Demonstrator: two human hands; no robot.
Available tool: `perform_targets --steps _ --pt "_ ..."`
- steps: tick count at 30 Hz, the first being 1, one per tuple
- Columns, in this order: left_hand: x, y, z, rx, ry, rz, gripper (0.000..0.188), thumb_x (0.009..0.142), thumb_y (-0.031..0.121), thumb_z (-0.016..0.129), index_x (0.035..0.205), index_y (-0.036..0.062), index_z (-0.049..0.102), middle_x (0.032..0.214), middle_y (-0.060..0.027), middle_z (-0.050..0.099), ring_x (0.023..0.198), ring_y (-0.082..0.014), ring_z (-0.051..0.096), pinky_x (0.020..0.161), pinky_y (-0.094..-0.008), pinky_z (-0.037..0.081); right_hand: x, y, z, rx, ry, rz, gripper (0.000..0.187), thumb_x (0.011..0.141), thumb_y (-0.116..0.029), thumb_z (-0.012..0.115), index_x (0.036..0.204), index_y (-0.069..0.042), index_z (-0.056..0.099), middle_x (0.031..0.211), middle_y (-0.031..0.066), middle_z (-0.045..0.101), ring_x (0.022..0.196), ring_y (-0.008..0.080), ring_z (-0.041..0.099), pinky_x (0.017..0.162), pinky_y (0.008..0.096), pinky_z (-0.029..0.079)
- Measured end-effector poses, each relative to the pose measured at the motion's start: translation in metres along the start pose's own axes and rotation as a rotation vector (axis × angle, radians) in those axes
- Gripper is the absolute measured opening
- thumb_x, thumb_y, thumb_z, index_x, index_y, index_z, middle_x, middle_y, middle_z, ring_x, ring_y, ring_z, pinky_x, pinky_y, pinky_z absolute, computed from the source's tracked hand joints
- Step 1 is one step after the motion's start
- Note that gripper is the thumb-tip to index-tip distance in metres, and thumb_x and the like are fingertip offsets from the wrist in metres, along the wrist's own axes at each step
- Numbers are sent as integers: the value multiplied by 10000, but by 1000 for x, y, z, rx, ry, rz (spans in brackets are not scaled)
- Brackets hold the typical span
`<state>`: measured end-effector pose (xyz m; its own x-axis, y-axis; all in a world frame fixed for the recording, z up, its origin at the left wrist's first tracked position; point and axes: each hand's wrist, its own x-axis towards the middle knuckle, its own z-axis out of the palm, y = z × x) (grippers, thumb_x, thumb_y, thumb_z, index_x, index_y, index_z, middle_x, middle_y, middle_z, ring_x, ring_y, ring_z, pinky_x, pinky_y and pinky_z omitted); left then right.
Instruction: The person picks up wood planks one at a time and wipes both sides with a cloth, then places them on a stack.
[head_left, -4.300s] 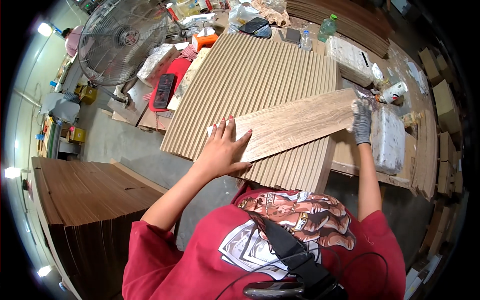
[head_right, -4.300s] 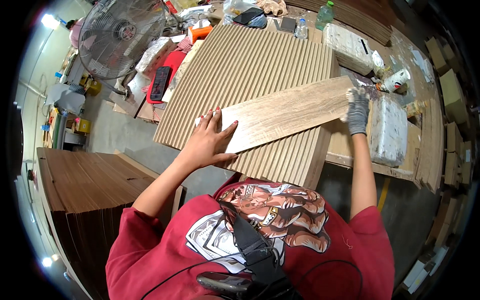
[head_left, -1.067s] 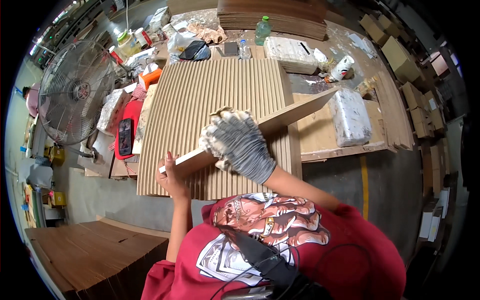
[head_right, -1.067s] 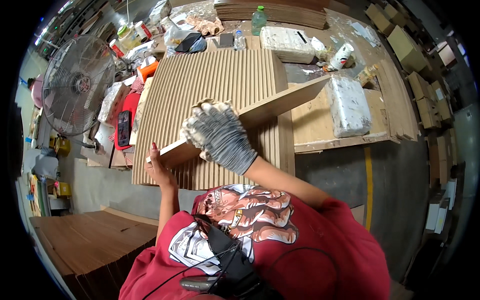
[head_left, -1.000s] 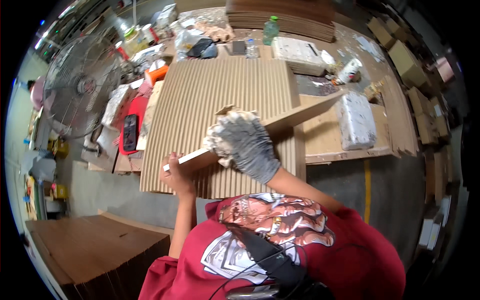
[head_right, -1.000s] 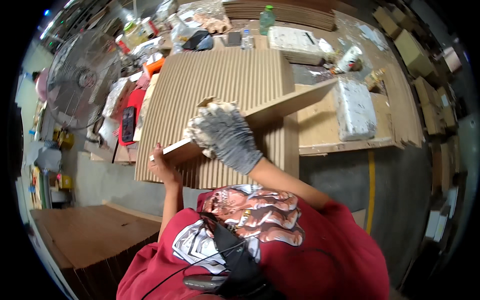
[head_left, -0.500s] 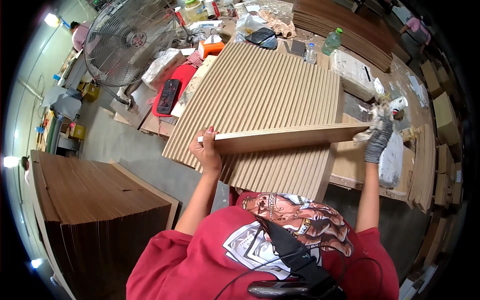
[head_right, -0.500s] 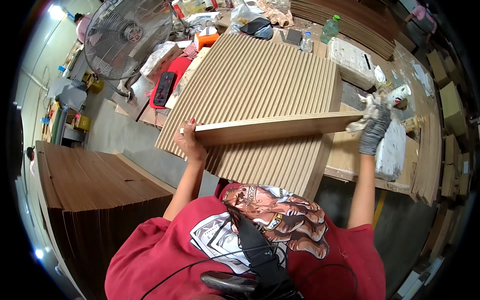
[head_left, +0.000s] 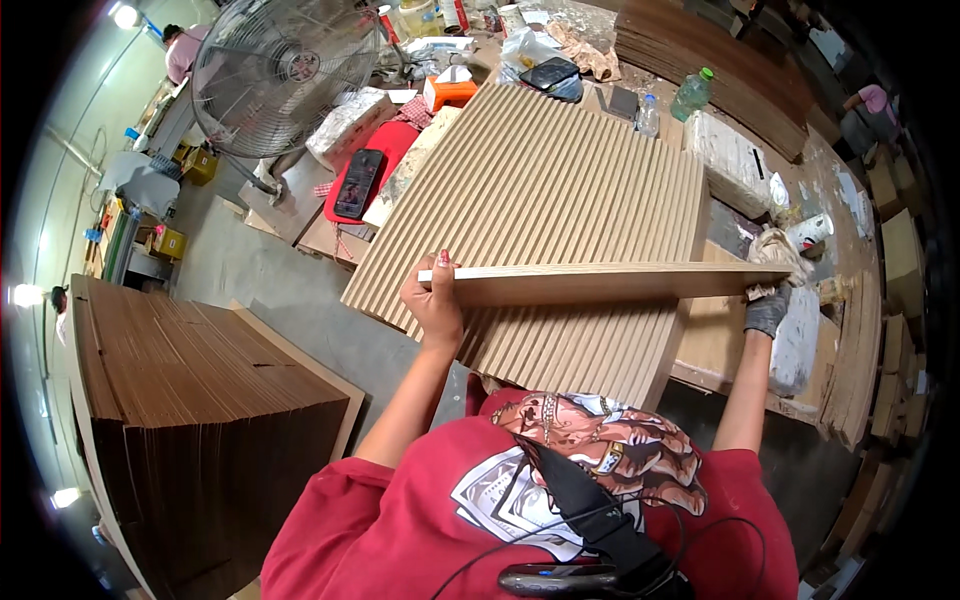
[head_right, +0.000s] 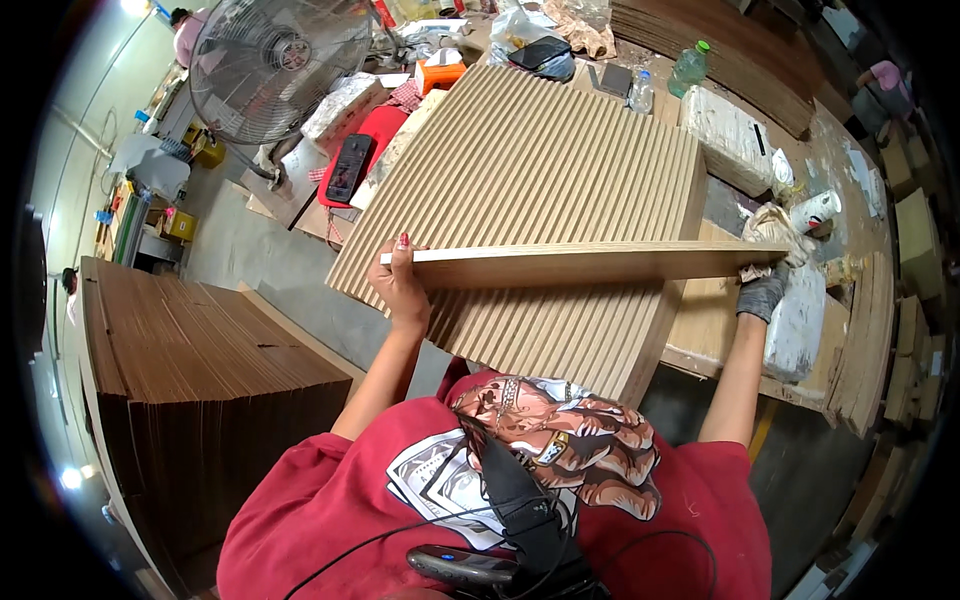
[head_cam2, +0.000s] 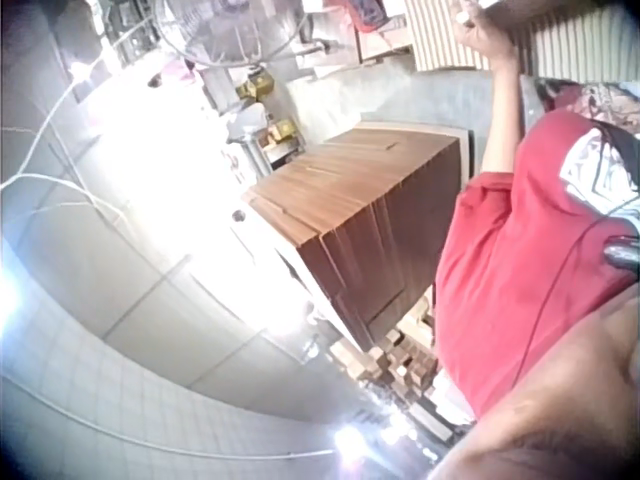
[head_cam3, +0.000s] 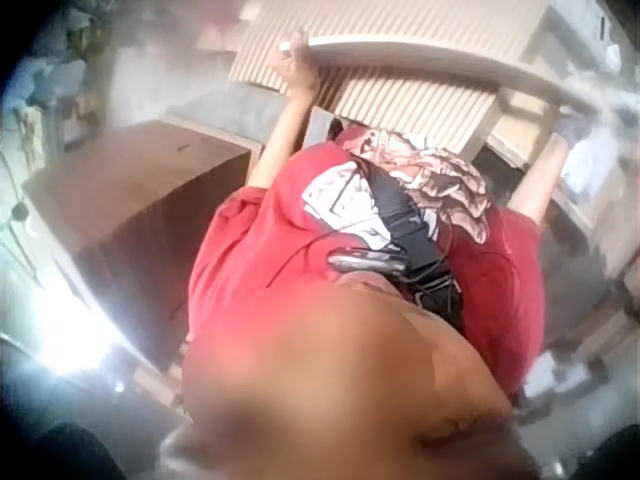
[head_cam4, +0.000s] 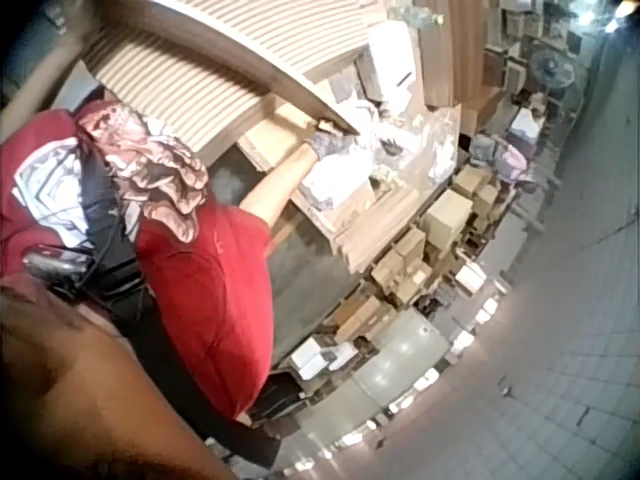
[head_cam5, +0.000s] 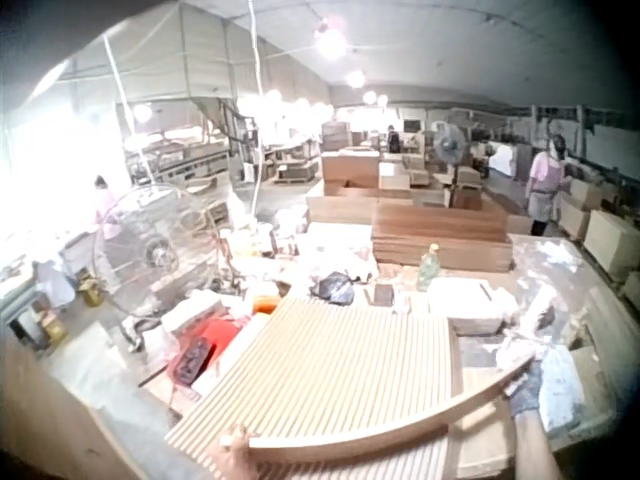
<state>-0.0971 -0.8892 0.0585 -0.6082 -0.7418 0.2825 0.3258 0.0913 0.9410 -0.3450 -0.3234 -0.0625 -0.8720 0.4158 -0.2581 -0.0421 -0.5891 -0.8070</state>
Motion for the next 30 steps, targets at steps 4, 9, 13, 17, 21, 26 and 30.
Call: perform_targets --steps 4,9,13,17,21,26,30 --pt "-3 -5 -8 -6 29 29 374 939 173 589 626 42 431 614 3 428 616 -77 434 608 -253 399 -74 -21 69 112 12 135 605 884 -545 453 1304 -118 536 1325 98 544 1189 333 510 1019 492 401" --pt "-3 -9 -10 -42 -21 57 379 939 168 588 623 48 416 616 7 425 611 -73 417 594 -254 390 -81 -41 73 18 -20 264 645 848 -589 534 1301 -129 529 1337 70 538 1190 326 504 999 536 403" --pt "-1 -7 -7 -46 -37 37 369 940 184 587 636 45 431 629 0 446 611 -72 409 594 -250 385 -20 -27 15 -32 -80 204 423 941 -438 486 1231 -143 576 1211 60 615 1066 276 577 929 490 472" --pt "-1 -7 -8 -1 -25 18 376 940 215 593 642 42 442 637 1 460 611 -69 404 583 -245 369 -19 -9 -3 -72 -100 208 312 993 -342 440 1170 -137 594 1105 62 638 933 251 606 833 452 518" --pt "1 -4 -8 56 -26 -28 386 952 251 588 655 37 463 642 9 461 614 -65 401 574 -244 351 -33 6 -2 -74 -74 203 272 970 -402 499 1114 -198 606 1010 37 642 851 217 607 726 430 519" --pt "14 10 -8 198 -48 -127 399 960 327 592 711 21 535 670 28 444 634 -57 365 571 -234 328 -51 10 18 -200 -149 129 275 961 -368 497 785 -172 578 640 -4 587 519 164 523 464 306 420" --pt "14 23 -21 151 -95 -243 416 952 404 589 734 54 530 671 62 410 638 -40 327 570 -215 302 -53 1 3 -215 -216 23 193 898 -191 521 709 -153 530 595 6 523 489 141 483 428 264 358"
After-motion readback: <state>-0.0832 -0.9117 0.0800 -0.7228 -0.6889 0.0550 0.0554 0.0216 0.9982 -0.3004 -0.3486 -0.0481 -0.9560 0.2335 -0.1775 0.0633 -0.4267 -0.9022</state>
